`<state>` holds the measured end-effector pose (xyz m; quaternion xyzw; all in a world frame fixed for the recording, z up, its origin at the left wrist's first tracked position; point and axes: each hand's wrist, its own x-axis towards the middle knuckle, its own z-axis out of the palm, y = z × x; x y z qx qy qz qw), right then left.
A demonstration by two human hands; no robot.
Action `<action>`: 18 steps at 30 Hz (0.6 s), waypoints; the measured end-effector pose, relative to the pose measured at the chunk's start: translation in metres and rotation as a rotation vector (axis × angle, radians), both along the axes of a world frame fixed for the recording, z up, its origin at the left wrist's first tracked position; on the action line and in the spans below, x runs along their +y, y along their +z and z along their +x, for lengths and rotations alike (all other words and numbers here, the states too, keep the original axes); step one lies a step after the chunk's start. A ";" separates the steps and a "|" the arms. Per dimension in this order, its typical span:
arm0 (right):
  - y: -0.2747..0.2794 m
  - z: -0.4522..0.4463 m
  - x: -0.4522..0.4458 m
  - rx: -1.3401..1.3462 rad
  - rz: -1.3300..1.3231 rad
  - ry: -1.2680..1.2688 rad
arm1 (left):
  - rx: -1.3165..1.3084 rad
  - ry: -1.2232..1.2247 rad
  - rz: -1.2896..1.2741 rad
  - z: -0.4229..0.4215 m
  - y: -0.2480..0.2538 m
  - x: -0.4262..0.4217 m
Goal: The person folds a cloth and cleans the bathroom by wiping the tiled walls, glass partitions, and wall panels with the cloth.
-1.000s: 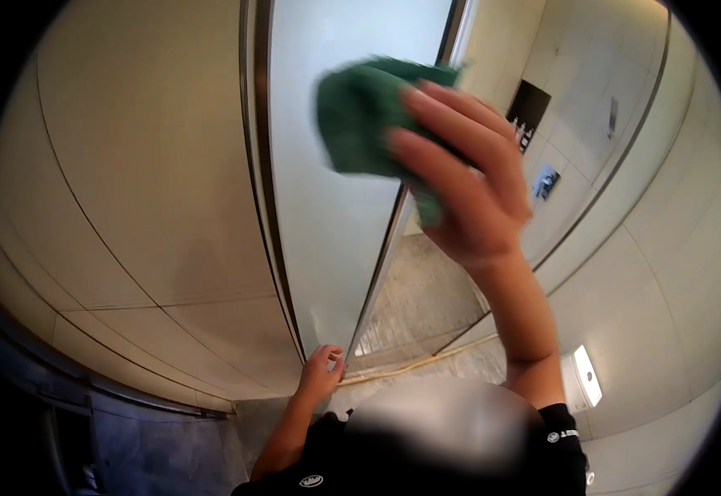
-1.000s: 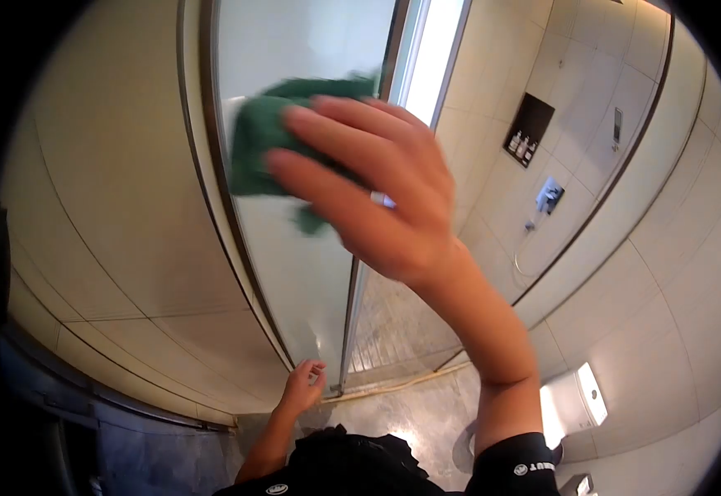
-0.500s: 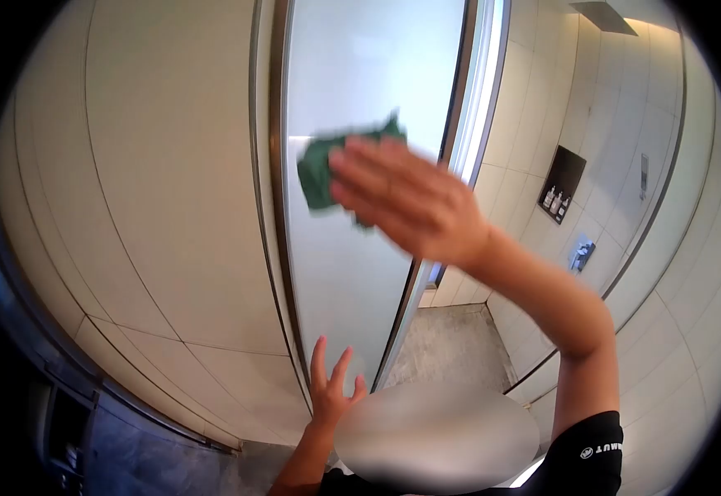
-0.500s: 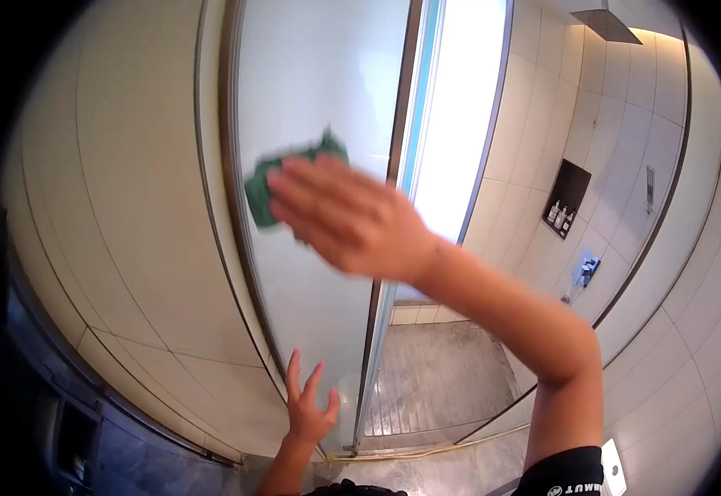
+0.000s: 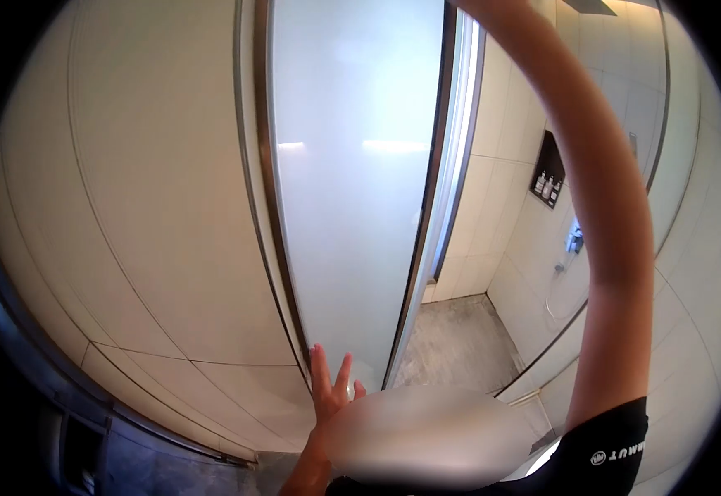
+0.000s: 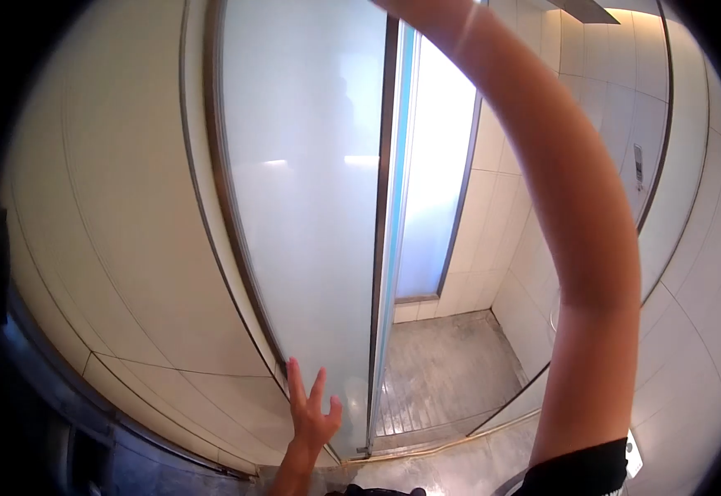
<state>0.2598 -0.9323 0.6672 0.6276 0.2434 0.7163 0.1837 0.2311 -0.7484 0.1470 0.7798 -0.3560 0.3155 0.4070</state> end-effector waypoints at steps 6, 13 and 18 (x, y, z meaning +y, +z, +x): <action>-0.139 -0.020 -0.028 0.132 -0.300 0.048 | -0.031 -0.026 0.063 0.008 -0.008 0.004; -0.269 -0.031 -0.019 0.411 -0.437 0.148 | 0.031 0.056 0.195 0.012 -0.022 0.004; -0.250 -0.020 -0.029 0.267 -0.421 0.162 | 0.027 0.116 0.285 0.012 -0.020 0.000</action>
